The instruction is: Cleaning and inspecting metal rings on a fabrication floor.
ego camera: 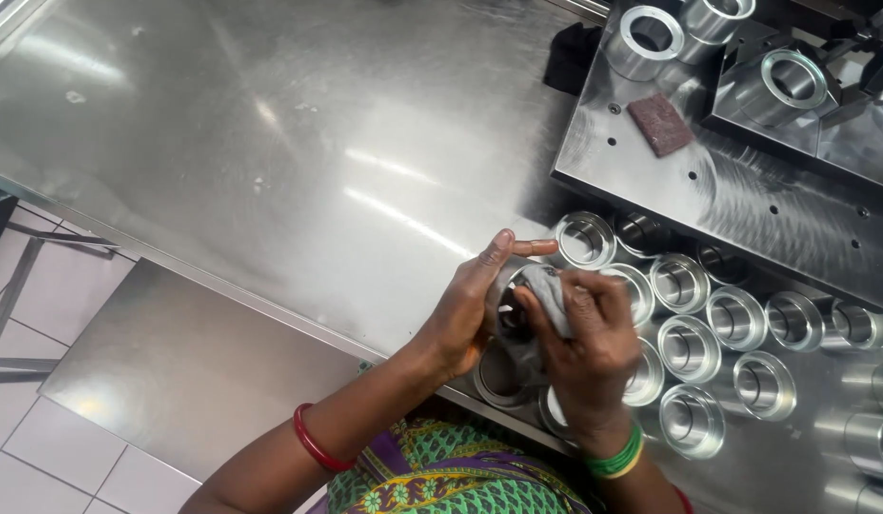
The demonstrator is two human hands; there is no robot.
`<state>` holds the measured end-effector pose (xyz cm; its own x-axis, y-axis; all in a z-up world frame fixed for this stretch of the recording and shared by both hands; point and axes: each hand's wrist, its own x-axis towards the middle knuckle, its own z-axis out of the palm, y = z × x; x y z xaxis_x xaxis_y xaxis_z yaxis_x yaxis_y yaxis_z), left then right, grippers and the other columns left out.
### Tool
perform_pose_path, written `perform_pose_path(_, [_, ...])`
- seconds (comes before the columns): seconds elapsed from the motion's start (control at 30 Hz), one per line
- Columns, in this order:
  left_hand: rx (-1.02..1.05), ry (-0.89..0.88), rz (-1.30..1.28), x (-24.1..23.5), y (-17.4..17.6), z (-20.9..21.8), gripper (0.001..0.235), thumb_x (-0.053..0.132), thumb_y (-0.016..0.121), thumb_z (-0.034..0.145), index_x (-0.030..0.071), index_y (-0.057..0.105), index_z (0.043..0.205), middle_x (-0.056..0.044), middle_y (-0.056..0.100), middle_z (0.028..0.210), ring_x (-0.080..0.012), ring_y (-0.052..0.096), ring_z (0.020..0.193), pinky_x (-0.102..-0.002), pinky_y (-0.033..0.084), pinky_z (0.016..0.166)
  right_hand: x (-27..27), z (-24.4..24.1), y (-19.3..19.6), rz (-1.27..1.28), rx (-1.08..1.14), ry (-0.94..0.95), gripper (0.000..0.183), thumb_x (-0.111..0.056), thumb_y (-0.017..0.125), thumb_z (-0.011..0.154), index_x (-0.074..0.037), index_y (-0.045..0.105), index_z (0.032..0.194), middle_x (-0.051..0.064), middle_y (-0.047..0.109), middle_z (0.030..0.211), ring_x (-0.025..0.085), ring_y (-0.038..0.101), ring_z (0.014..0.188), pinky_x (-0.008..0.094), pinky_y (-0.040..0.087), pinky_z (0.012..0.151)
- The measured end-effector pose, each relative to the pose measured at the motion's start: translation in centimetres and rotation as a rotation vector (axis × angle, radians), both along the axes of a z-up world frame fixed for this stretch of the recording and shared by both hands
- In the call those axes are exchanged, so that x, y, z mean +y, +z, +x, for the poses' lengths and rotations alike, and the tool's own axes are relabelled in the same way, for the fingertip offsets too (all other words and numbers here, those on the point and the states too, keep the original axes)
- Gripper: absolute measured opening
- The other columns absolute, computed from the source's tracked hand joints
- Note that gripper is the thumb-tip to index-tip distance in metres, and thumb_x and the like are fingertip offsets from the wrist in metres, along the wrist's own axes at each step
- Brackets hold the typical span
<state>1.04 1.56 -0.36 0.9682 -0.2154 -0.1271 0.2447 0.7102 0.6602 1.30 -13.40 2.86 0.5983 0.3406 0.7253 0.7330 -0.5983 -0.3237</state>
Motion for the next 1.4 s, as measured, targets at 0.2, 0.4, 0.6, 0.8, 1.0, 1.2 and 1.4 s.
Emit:
perform_pose_path(0.2, [-0.225, 0.300, 1.303, 6.2, -1.7, 1.9, 0.047, 0.041, 0.063, 0.100, 0.007, 0.063, 0.133, -0.014, 0.069, 0.099, -0.0235, 0.065, 0.085, -0.036, 0.054, 0.076, -3.8, 2.2, -3.8, 0.166, 0.984, -0.140, 0.025, -0.028, 0.076, 0.087, -0.004, 0.078, 0.094, 0.006, 0.072, 0.074, 0.012, 0.063, 0.052, 0.028, 0.048, 0.041])
perform_pose_path(0.4, [-0.416, 0.403, 2.287, 18.1, -4.5, 6.1, 0.059, 0.038, 0.076, 0.088, 0.006, 0.060, 0.134, -0.024, 0.056, 0.132, -0.0393, 0.052, 0.116, -0.052, 0.044, 0.097, -8.0, 1.4, 2.6, 0.508, 0.755, -0.421, 0.024, -0.025, 0.073, 0.100, -0.001, 0.074, 0.107, 0.004, 0.068, 0.084, 0.007, 0.055, 0.059, 0.023, 0.039, 0.046])
perform_pose_path(0.6, [-0.864, -0.101, 1.418, 12.9, -4.3, 4.6, 0.042, 0.014, 0.073, 0.085, 0.008, 0.064, 0.125, -0.011, 0.058, 0.135, -0.0263, 0.058, 0.118, -0.052, 0.042, 0.108, -8.7, 1.1, 3.3, 0.513, 0.566, -0.338, 0.023, -0.020, 0.075, 0.105, 0.002, 0.071, 0.109, 0.003, 0.070, 0.092, 0.006, 0.064, 0.081, 0.021, 0.051, 0.074])
perform_pose_path(0.8, [-1.259, -0.165, 1.628, 3.6, -3.3, -2.8, 0.053, 0.059, 0.071, 0.075, 0.008, 0.065, 0.087, -0.012, 0.060, 0.109, -0.0274, 0.054, 0.114, -0.042, 0.045, 0.101, -13.8, 1.9, -2.5, 0.485, 0.556, -0.350, 0.021, -0.012, 0.076, 0.112, 0.009, 0.073, 0.111, 0.007, 0.070, 0.091, 0.008, 0.062, 0.081, 0.021, 0.049, 0.076])
perform_pose_path(1.0, [-1.271, 0.085, 1.916, 2.7, -7.7, -3.7, 0.042, 0.050, 0.059, 0.102, 0.009, 0.062, 0.096, -0.007, 0.060, 0.100, -0.0245, 0.055, 0.110, -0.048, 0.037, 0.112, -10.1, 1.2, -1.9, 0.593, 0.756, -0.277, 0.021, -0.018, 0.076, 0.104, 0.002, 0.074, 0.112, 0.006, 0.071, 0.097, 0.010, 0.065, 0.087, 0.024, 0.050, 0.078])
perform_pose_path(1.2, [0.453, 0.018, 0.414, 2.9, 1.4, -1.2, 0.035, 0.044, 0.054, 0.091, 0.011, 0.063, 0.087, -0.005, 0.063, 0.074, -0.0193, 0.060, 0.064, -0.041, 0.048, 0.068, -3.9, 0.0, -2.2, 0.084, 0.449, 0.119, 0.024, -0.014, 0.077, 0.090, 0.000, 0.076, 0.110, 0.012, 0.070, 0.108, 0.019, 0.072, 0.088, 0.029, 0.059, 0.070])
perform_pose_path(1.4, [0.491, 0.313, -0.064, 2.2, -2.3, -1.8, 0.037, 0.042, 0.069, 0.093, 0.007, 0.057, 0.098, -0.002, 0.054, 0.077, -0.0122, 0.056, 0.064, -0.031, 0.056, 0.067, -2.1, -3.2, -4.0, 0.020, 0.371, 0.203, 0.027, -0.013, 0.083, 0.084, 0.002, 0.074, 0.105, 0.013, 0.066, 0.108, 0.017, 0.073, 0.077, 0.024, 0.058, 0.057])
